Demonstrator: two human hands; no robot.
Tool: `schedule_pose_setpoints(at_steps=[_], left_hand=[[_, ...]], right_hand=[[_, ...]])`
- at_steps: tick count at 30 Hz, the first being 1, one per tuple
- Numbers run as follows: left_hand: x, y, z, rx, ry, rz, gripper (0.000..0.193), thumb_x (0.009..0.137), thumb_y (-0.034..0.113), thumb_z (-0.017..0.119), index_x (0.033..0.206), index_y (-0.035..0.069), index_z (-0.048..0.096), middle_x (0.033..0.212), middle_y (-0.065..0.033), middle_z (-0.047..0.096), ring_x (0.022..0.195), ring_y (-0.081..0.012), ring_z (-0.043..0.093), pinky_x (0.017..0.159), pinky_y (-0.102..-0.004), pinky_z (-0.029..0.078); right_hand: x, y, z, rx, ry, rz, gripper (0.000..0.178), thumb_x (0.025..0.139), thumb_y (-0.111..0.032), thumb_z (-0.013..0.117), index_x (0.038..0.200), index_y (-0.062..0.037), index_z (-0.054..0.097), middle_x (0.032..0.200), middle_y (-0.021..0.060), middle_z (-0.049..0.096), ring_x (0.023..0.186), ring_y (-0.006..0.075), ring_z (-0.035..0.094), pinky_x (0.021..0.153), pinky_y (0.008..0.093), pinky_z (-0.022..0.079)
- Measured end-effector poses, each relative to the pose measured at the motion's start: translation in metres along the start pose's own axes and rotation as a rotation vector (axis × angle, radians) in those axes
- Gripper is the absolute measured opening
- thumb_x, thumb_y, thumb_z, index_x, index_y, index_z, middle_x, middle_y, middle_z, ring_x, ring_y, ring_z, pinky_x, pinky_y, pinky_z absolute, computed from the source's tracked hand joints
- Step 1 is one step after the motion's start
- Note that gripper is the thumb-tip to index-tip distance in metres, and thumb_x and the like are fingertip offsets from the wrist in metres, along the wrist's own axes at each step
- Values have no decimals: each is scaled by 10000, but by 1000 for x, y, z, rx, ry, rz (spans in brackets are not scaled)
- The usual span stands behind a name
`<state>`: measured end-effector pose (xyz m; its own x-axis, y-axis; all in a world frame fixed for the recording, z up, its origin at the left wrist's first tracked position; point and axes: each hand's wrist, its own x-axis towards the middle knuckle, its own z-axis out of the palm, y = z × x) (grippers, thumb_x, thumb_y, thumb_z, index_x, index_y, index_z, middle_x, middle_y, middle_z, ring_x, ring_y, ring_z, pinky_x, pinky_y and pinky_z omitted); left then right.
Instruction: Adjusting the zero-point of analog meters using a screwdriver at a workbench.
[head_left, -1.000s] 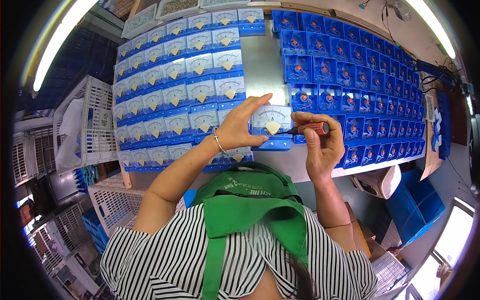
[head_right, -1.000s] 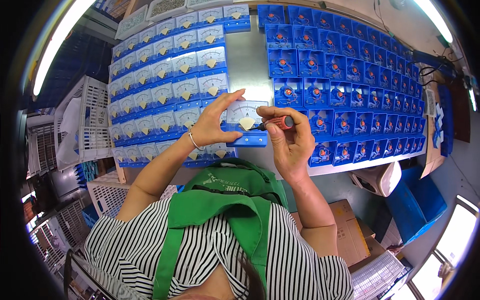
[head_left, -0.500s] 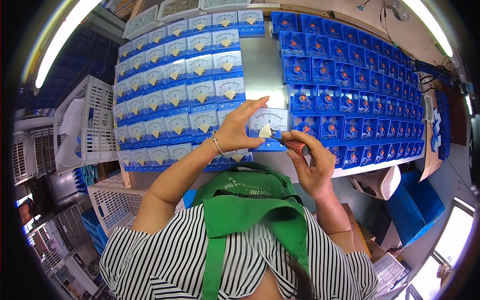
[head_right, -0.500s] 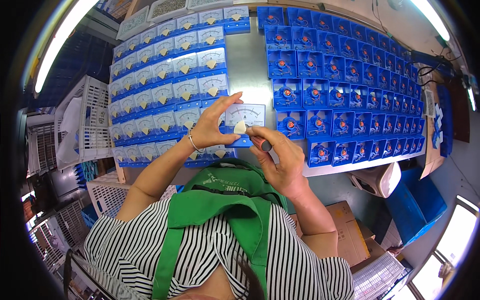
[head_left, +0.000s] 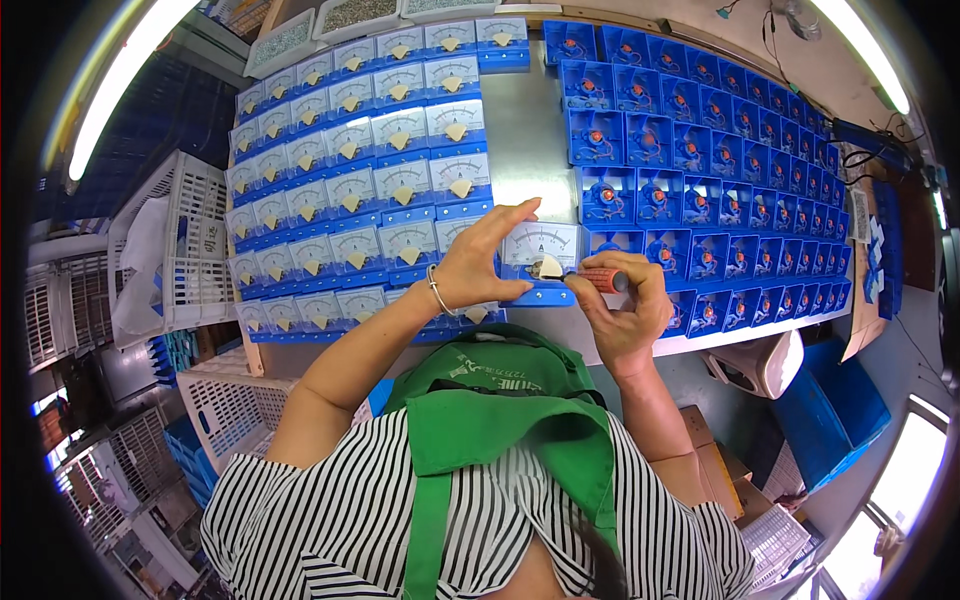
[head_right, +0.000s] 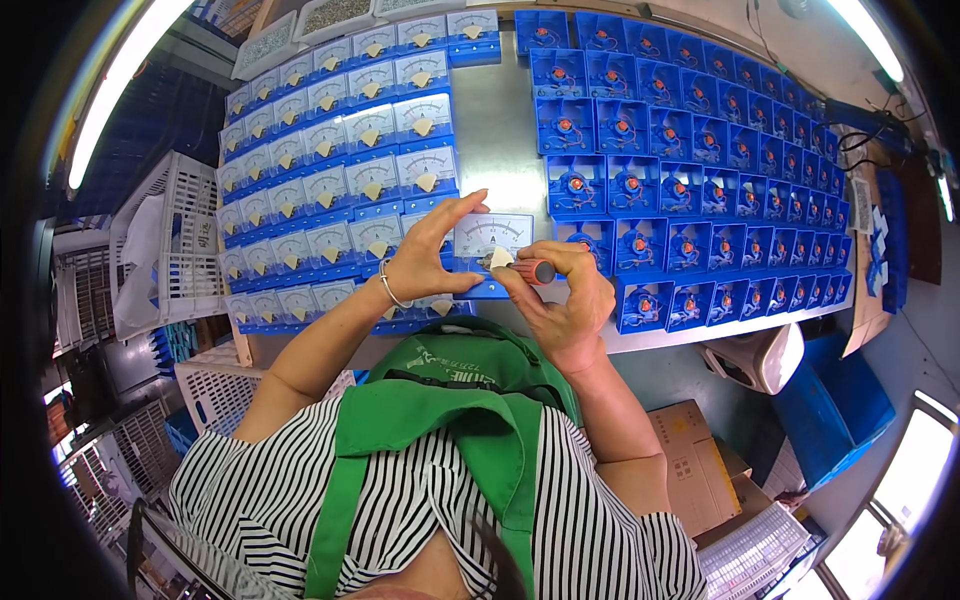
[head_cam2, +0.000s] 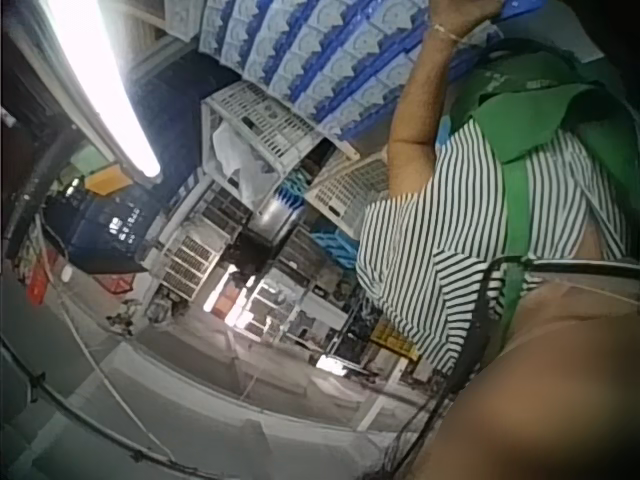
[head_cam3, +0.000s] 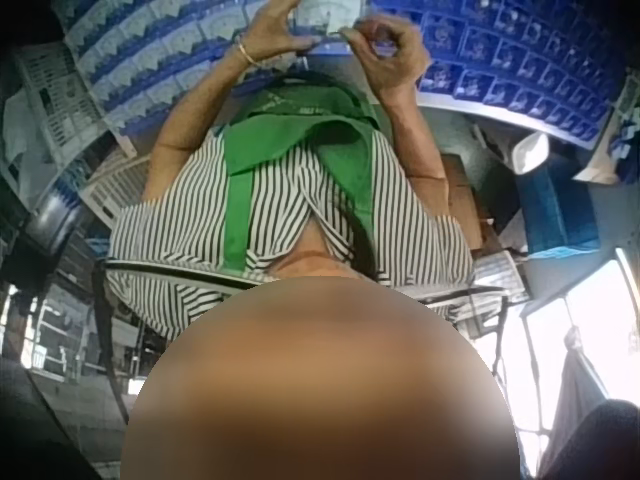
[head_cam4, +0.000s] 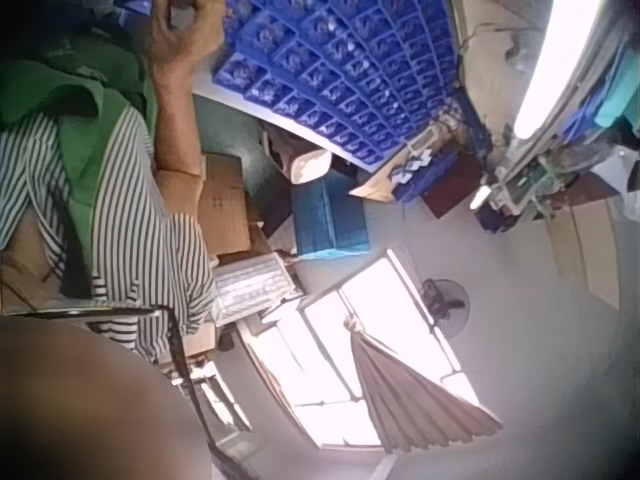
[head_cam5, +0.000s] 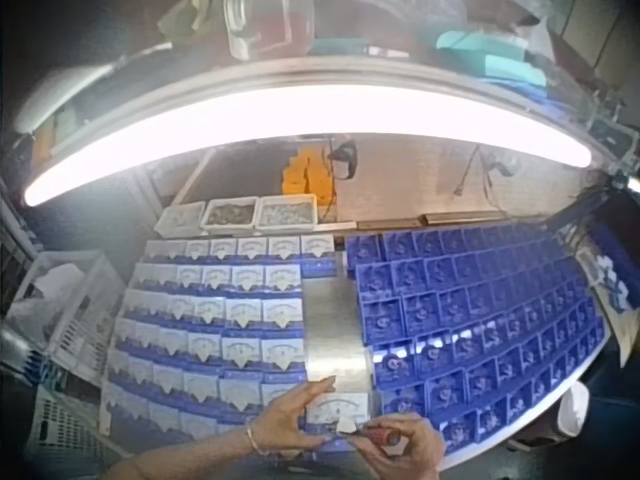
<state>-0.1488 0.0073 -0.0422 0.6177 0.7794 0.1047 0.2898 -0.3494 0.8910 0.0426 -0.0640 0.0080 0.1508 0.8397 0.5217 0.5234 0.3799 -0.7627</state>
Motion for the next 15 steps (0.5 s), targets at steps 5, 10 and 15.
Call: schedule_pose_setpoints(at_steps=[5,10,15], left_hand=[[-2,-4,-2,-6,0,-18,930,588,194,772,1421,95,372,1209,-130,567,1140,-296,537,1007,-378,406],[-1,-7,-3,-21,7,-43,942,586,191,777,1428,95,365,1214,-129,563,1143,-289,538,1012,-375,403],[-2,-7,-2,-1,24,-45,938,593,192,781,1429,98,366,1213,-132,563,1138,-288,542,1008,-372,407]], right_hand=[[-1,-3,-6,106,-157,97,347,728,-24,786,1007,-4,581,899,103,698,764,166,670,666,258,512],[-1,-7,-6,268,-160,257,272,801,11,708,1040,14,578,934,114,703,802,147,672,714,252,521],[-7,0,0,226,-60,258,237,822,13,687,1031,18,575,949,119,704,827,145,675,737,248,528]])
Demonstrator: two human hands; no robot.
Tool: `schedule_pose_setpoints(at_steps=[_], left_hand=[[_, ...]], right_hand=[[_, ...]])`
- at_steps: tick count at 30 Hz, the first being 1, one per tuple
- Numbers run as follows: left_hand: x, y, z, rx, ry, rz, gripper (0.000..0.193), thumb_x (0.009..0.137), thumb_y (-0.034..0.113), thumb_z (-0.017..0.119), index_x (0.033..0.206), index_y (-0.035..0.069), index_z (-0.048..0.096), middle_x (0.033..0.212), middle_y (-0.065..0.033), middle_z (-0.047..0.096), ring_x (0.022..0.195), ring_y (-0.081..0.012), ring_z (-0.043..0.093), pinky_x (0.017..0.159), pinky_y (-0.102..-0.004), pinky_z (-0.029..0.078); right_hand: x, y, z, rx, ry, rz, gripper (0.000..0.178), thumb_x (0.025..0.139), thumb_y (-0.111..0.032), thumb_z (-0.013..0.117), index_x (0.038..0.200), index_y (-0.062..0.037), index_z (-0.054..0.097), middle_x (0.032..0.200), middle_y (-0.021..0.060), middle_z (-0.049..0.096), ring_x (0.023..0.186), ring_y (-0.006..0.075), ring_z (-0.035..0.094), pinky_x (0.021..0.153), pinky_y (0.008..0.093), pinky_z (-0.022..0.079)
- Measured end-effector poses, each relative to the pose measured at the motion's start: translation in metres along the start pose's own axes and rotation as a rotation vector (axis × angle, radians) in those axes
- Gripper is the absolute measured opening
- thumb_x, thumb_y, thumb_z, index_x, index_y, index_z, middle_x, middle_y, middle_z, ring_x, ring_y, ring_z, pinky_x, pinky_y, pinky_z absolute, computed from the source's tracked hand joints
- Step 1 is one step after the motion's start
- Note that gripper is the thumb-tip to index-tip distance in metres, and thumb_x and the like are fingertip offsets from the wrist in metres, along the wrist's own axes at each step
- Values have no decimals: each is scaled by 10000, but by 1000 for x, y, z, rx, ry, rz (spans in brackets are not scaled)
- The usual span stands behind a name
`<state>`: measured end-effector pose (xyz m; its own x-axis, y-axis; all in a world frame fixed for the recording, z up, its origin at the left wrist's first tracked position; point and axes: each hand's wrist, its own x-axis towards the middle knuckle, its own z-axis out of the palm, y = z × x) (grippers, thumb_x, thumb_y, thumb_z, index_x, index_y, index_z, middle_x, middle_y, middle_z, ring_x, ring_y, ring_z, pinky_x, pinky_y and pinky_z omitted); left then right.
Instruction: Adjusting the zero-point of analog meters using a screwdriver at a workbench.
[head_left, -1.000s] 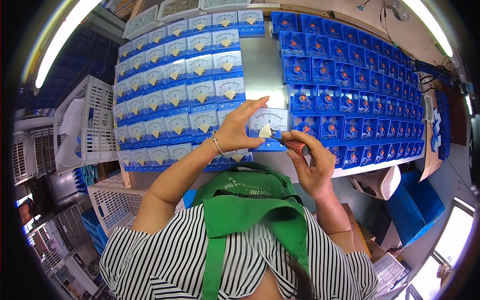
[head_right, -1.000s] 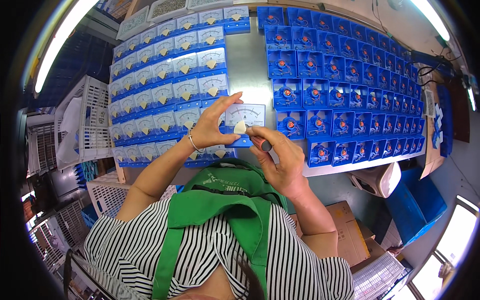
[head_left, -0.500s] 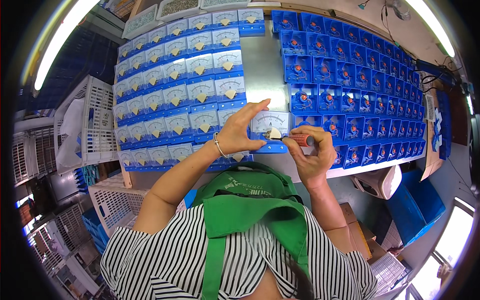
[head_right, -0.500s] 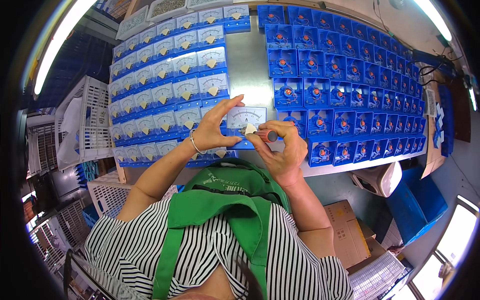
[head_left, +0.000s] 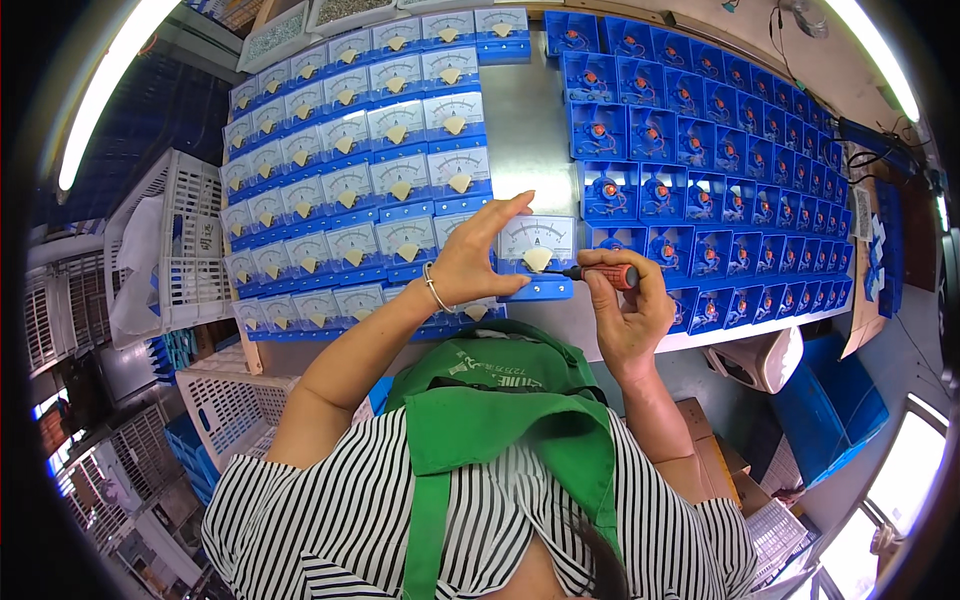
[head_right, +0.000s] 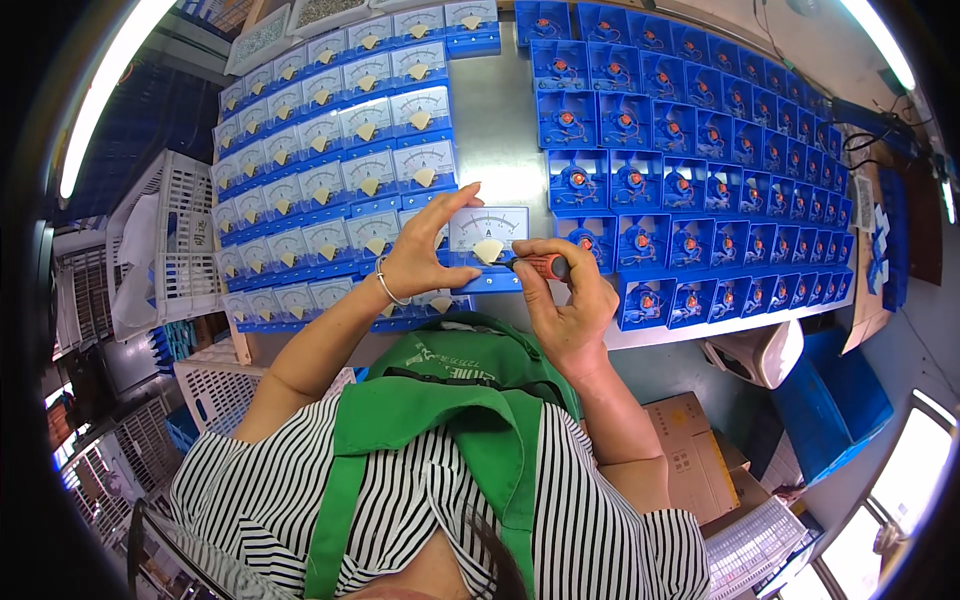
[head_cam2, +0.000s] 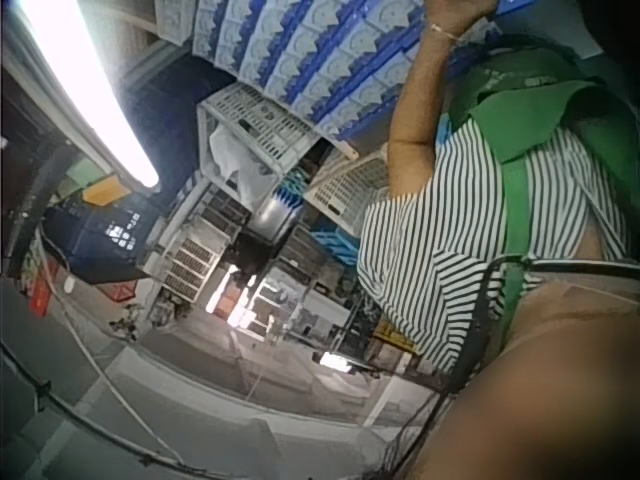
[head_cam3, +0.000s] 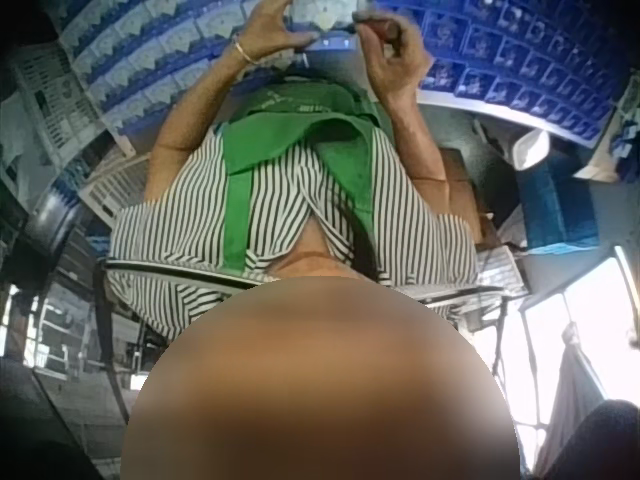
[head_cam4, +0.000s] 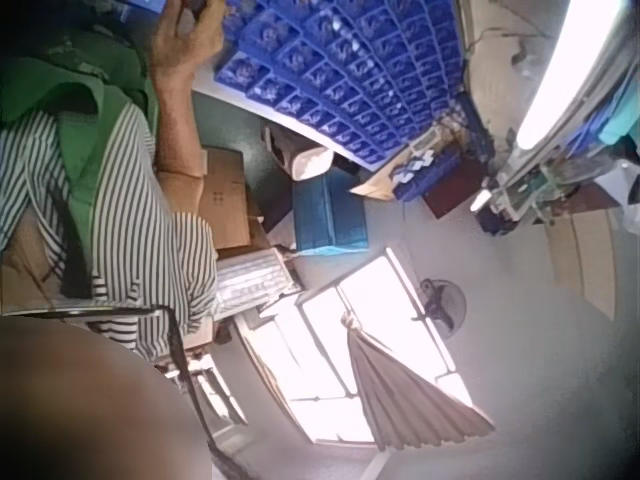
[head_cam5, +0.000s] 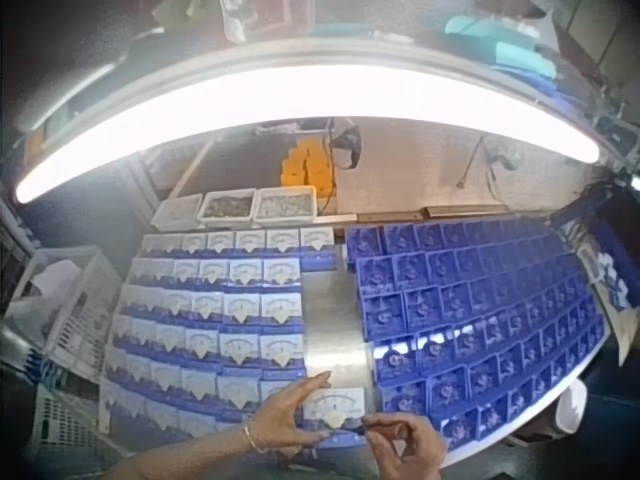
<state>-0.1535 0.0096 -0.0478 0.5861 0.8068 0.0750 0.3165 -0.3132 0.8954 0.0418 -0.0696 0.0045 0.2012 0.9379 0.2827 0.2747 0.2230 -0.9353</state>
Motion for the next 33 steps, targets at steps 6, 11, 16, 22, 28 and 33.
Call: schedule_pose_setpoints(at_steps=[6,11,16,22,28,33], left_hand=[[-1,1,1,7,9,-16,931,596,197,783,1425,97,372,1206,-133,564,1132,-291,545,1000,-376,415],[-3,0,1,38,-19,-31,924,601,201,778,1424,95,371,1205,-138,557,1138,-297,537,1000,-381,415],[-6,12,-13,7,-13,-15,956,593,202,784,1435,83,349,1220,-133,536,1163,-269,514,1018,-366,394],[5,35,-13,-316,-57,-49,970,620,200,797,1454,70,320,1294,-114,469,1215,-227,467,1042,-348,365],[0,30,-1,-551,-45,-155,998,610,213,813,1460,70,311,1300,-118,474,1212,-229,480,1051,-350,358],[0,30,1,-558,-55,-184,1005,605,214,820,1460,71,312,1300,-116,478,1202,-228,491,1052,-351,357]], right_hand=[[2,1,2,-10,39,55,245,815,3,699,1026,17,576,932,112,703,807,135,673,723,248,529],[11,-4,-5,-49,-100,86,166,849,-45,667,983,-3,579,884,88,673,767,116,633,715,243,507],[17,-7,-18,510,301,113,12,872,-55,569,861,-56,570,772,62,612,654,85,547,620,211,442],[-25,48,-14,469,-194,847,51,862,-77,619,854,-30,639,602,-42,523,470,22,407,413,195,270],[-36,54,3,709,-184,758,81,856,-110,651,834,-37,624,612,-12,541,465,58,453,406,204,330],[-41,58,5,653,-155,728,129,867,-207,644,817,-88,645,637,-20,575,473,47,462,408,196,321]])
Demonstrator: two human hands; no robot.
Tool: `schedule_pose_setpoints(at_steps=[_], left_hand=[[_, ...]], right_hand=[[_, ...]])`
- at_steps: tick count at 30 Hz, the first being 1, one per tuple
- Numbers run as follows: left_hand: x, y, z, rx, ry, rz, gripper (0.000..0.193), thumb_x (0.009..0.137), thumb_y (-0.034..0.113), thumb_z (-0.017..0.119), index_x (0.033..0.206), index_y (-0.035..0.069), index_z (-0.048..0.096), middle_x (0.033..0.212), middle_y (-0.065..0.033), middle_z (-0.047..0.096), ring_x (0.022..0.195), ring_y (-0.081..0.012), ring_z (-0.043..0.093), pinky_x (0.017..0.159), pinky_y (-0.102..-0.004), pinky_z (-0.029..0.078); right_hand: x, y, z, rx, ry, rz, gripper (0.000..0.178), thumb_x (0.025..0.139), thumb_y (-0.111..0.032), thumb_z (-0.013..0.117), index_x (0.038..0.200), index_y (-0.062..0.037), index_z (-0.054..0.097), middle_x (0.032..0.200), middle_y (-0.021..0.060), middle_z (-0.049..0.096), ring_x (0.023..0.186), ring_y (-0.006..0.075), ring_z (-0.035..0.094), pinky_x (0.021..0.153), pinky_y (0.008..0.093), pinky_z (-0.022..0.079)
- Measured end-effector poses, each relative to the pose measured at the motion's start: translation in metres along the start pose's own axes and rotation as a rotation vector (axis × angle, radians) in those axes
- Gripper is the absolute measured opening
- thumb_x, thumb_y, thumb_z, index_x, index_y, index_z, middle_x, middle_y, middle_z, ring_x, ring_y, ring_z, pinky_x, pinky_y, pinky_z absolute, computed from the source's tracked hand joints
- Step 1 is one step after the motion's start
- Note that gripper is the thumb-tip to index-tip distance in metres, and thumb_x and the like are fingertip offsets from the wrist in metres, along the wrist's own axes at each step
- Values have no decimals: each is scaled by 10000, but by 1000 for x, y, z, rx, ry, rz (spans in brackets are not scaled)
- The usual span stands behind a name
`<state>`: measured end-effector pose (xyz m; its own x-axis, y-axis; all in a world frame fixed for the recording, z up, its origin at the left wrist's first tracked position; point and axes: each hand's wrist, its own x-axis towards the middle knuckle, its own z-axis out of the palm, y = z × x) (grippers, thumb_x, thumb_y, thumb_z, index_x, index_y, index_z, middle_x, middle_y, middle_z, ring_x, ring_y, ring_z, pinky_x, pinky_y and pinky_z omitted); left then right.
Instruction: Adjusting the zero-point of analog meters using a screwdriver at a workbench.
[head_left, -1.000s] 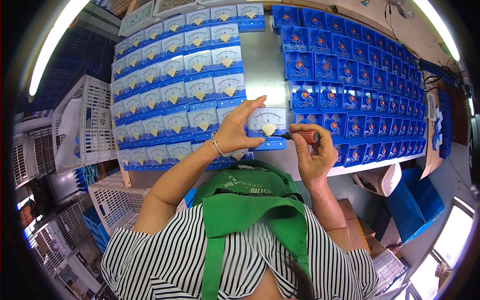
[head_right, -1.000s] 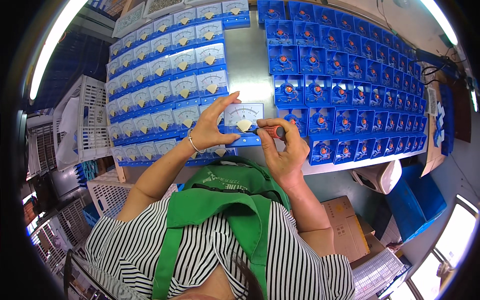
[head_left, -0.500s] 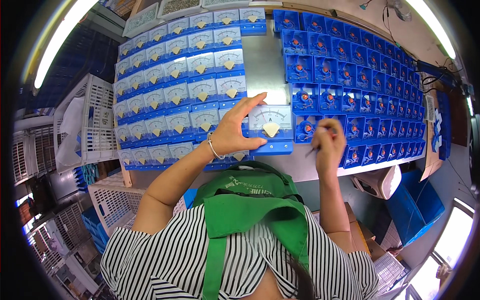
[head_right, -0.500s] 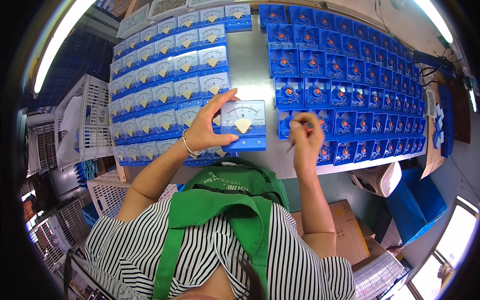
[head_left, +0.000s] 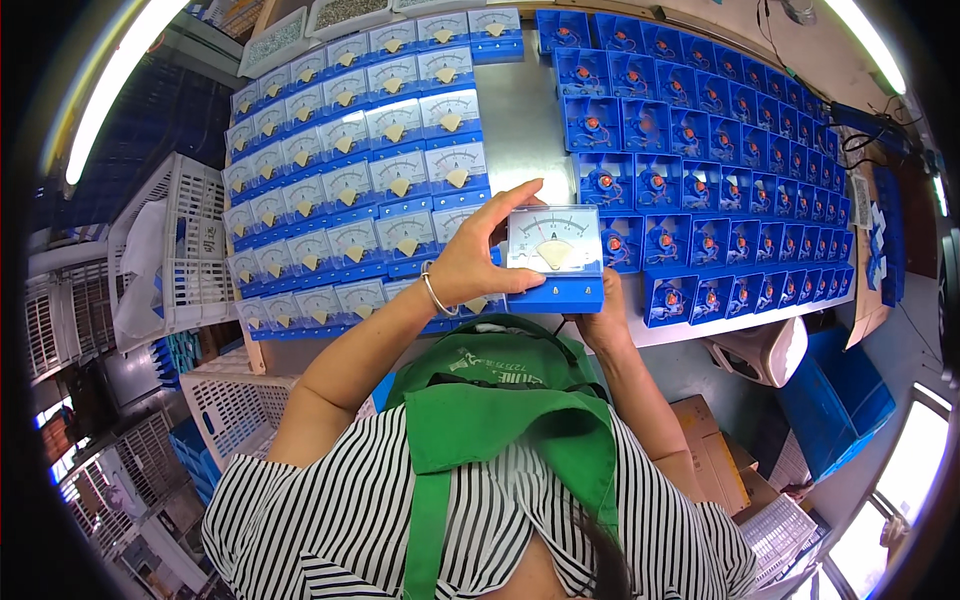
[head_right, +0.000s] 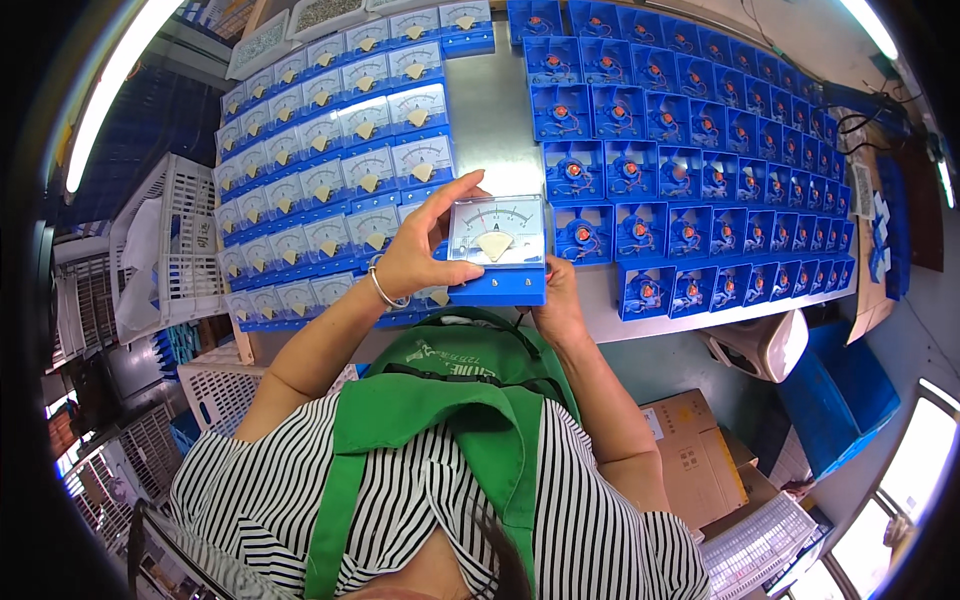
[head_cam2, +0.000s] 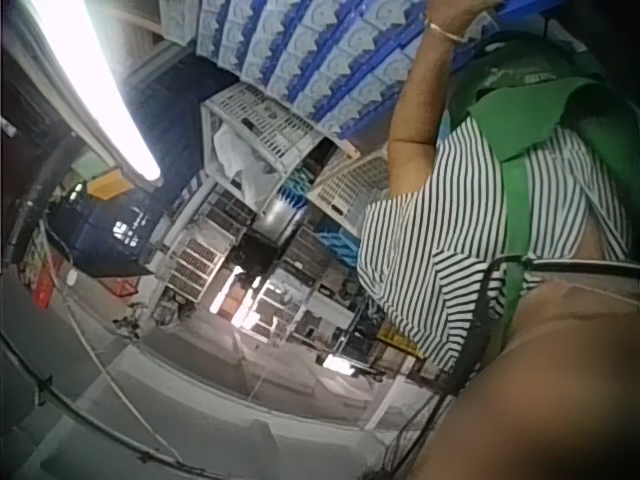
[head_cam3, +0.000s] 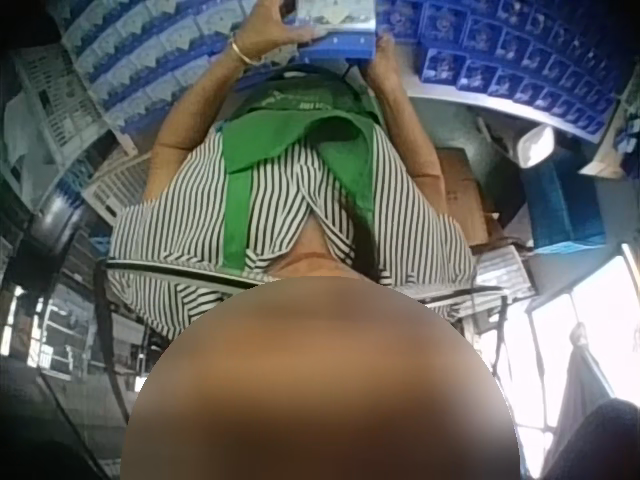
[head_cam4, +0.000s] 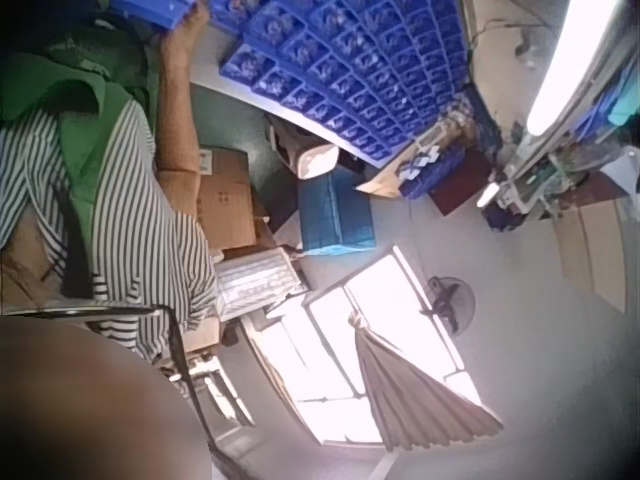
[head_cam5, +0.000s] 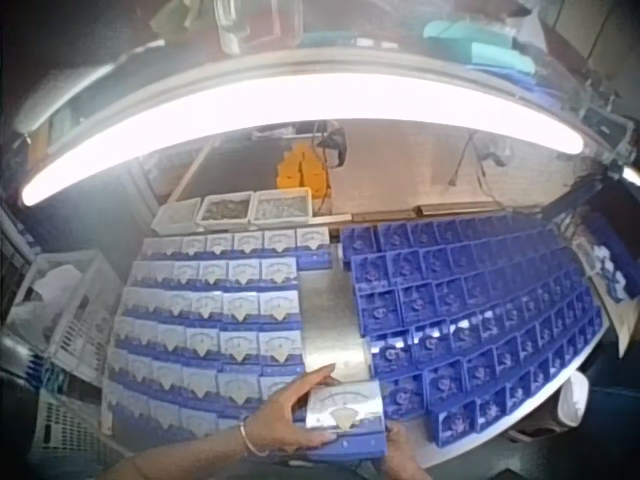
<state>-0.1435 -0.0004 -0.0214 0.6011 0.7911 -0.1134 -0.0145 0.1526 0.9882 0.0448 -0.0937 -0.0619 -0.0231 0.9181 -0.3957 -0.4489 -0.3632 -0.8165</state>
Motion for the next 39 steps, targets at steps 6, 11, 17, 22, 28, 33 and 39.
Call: schedule_pose_setpoints(at_steps=[6,11,17,22,28,33,39], left_hand=[[-1,-4,0,-58,15,-26,1009,603,211,831,1459,69,315,1301,-114,478,1203,-225,490,1054,-350,355],[-1,-5,-1,-86,21,-42,1007,604,195,831,1457,59,314,1300,-115,477,1206,-224,486,1056,-349,352],[1,-5,-1,-95,23,-49,1010,603,187,828,1458,53,309,1296,-121,478,1211,-224,480,1060,-349,345],[1,-4,-1,-88,19,-50,1006,604,181,824,1459,52,309,1298,-125,476,1213,-228,477,1064,-347,338],[-2,-10,-1,-88,21,-25,1000,602,170,816,1457,54,313,1301,-125,471,1219,-230,472,1067,-348,335],[-3,-10,-1,-59,7,-24,1004,597,168,817,1458,55,313,1300,-128,470,1218,-231,473,1068,-348,334],[-4,-8,0,-47,2,-30,1008,593,169,820,1457,55,314,1300,-129,470,1218,-230,472,1068,-342,331]], right_hand=[[1,2,0,-128,41,-91,57,830,-87,641,790,-48,647,617,-31,569,519,24,493,442,192,378],[2,2,3,-146,51,-125,61,826,-67,640,768,-53,652,610,-42,571,523,19,502,448,188,385],[2,3,4,-153,68,-140,78,827,-46,630,752,-60,648,612,-38,574,522,21,506,450,187,388],[2,3,4,-147,56,-131,106,837,-40,616,734,-59,630,606,-34,565,514,30,500,444,189,378],[4,9,-5,-119,10,-94,104,851,-111,623,766,-56,646,636,8,602,491,54,511,421,203,377],[0,5,2,-162,48,-99,104,845,-74,625,745,-47,625,592,-41,543,501,23,470,430,191,353],[0,11,-1,-161,49,-128,113,848,-87,632,743,-46,627,589,-43,537,504,15,460,429,188,339]])
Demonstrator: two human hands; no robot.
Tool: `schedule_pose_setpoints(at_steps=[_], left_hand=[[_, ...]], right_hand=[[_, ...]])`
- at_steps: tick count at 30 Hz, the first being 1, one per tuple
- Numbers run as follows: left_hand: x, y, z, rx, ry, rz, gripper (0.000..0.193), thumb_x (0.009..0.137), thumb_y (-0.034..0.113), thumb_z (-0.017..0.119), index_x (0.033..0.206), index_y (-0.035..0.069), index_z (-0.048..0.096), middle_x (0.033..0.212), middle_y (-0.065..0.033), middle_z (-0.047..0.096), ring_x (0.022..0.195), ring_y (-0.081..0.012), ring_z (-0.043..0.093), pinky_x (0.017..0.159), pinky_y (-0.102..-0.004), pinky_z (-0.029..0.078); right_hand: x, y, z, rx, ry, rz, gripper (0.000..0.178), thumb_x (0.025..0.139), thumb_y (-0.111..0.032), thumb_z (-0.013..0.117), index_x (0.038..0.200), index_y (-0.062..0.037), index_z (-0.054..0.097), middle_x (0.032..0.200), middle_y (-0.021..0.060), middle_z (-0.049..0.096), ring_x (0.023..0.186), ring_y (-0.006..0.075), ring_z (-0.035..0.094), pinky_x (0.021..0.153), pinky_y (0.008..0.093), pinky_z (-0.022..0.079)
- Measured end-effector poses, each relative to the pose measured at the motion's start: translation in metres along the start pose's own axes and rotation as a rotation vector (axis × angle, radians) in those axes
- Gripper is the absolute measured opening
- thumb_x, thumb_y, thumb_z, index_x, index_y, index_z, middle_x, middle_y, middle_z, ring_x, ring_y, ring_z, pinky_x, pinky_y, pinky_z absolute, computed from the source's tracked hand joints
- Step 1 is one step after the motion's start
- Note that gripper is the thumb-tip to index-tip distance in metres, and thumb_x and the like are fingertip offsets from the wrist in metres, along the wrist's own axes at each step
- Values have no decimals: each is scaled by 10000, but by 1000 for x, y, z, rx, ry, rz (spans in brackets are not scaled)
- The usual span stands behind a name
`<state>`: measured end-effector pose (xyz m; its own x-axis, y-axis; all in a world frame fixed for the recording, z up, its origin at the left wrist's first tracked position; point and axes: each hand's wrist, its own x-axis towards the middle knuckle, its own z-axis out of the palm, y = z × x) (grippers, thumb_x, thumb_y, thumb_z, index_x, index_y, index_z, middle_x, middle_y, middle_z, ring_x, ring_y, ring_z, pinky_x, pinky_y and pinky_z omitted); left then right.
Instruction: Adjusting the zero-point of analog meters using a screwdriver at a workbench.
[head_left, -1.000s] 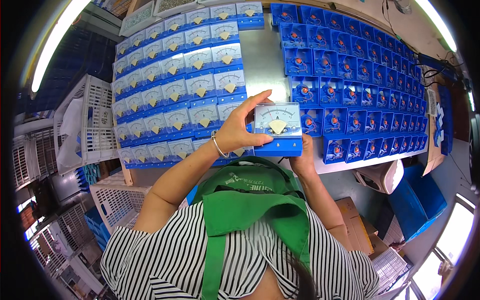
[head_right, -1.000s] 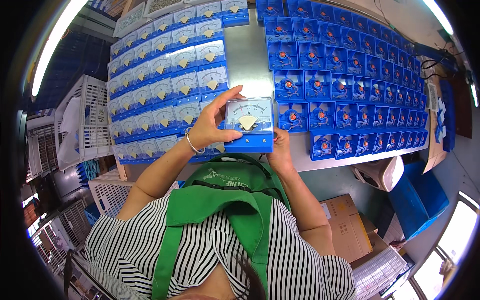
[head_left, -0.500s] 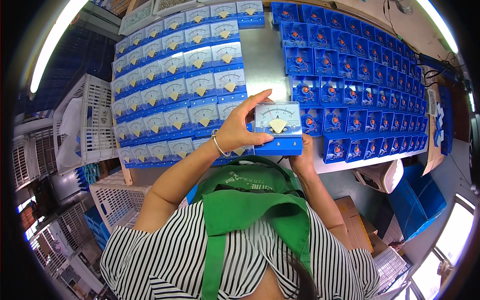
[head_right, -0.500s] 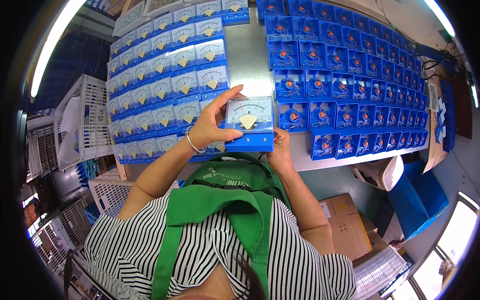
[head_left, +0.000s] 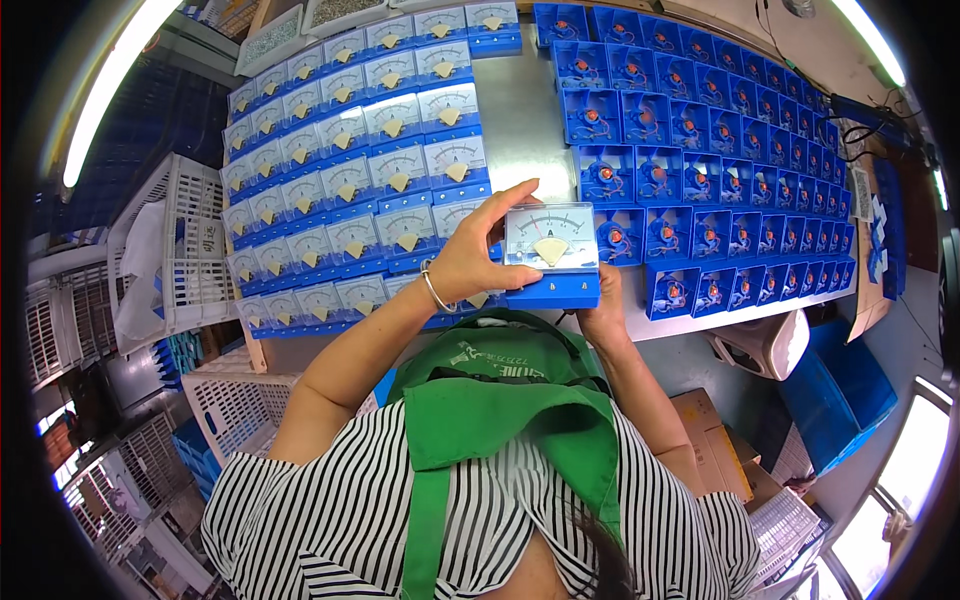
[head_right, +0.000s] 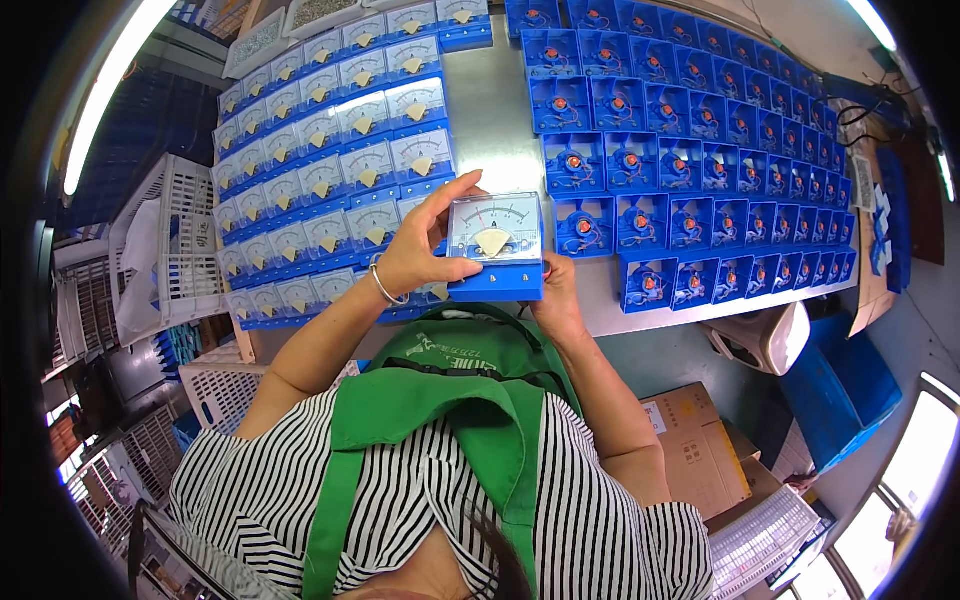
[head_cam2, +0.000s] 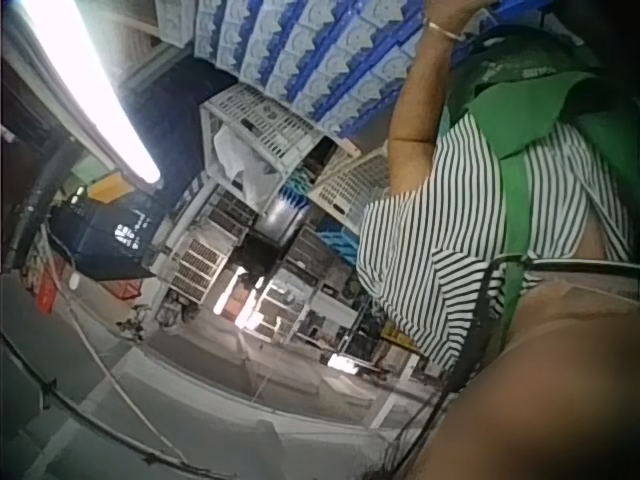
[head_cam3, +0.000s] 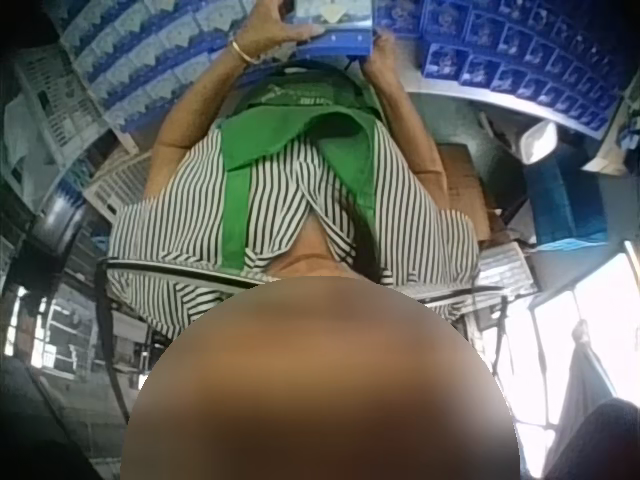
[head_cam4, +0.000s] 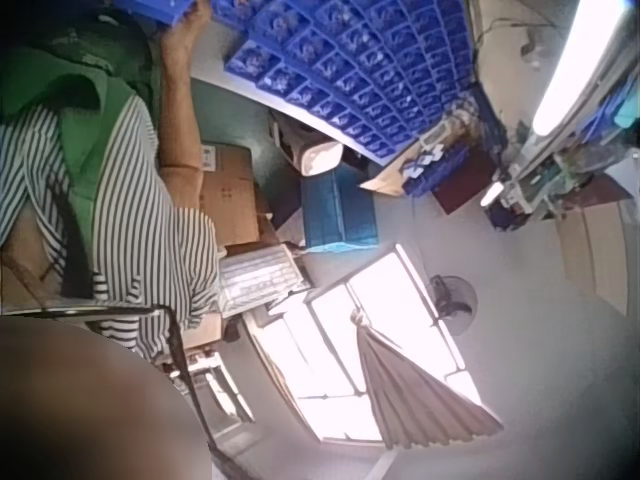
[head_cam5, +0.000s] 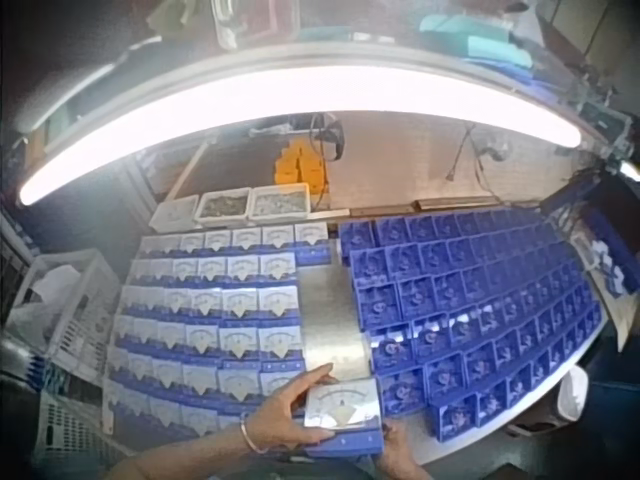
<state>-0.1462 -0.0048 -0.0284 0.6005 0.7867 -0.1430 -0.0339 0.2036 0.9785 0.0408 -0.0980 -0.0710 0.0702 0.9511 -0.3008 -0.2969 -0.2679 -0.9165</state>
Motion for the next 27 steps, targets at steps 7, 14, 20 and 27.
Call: schedule_pose_setpoints(at_steps=[7,14,20,27], left_hand=[[-1,-3,0,15,0,-2,998,599,162,816,1455,53,315,1301,-126,471,1225,-231,466,1070,-341,328],[-2,-19,5,19,79,28,952,621,182,805,1441,59,338,1299,-125,471,1223,-242,468,1063,-348,337],[11,-44,25,682,-169,276,779,677,206,736,1367,52,408,1296,-179,466,1177,-354,478,1012,-396,395],[45,-55,-35,788,62,353,628,713,139,705,1298,64,488,1231,-163,522,1151,-348,488,987,-406,405]], right_hand=[[-1,-1,2,60,-27,10,95,863,-86,618,780,-41,629,596,-38,535,496,21,457,422,191,332],[-4,-15,-23,191,48,225,126,903,-126,597,829,-27,617,587,-23,529,447,40,414,395,205,301],[-23,-43,-56,-117,25,268,109,857,-106,641,805,-39,572,600,1,560,468,54,478,404,192,321],[-41,-6,-55,-1179,74,-125,146,761,-66,662,750,-44,518,645,150,591,569,334,600,509,409,459]])
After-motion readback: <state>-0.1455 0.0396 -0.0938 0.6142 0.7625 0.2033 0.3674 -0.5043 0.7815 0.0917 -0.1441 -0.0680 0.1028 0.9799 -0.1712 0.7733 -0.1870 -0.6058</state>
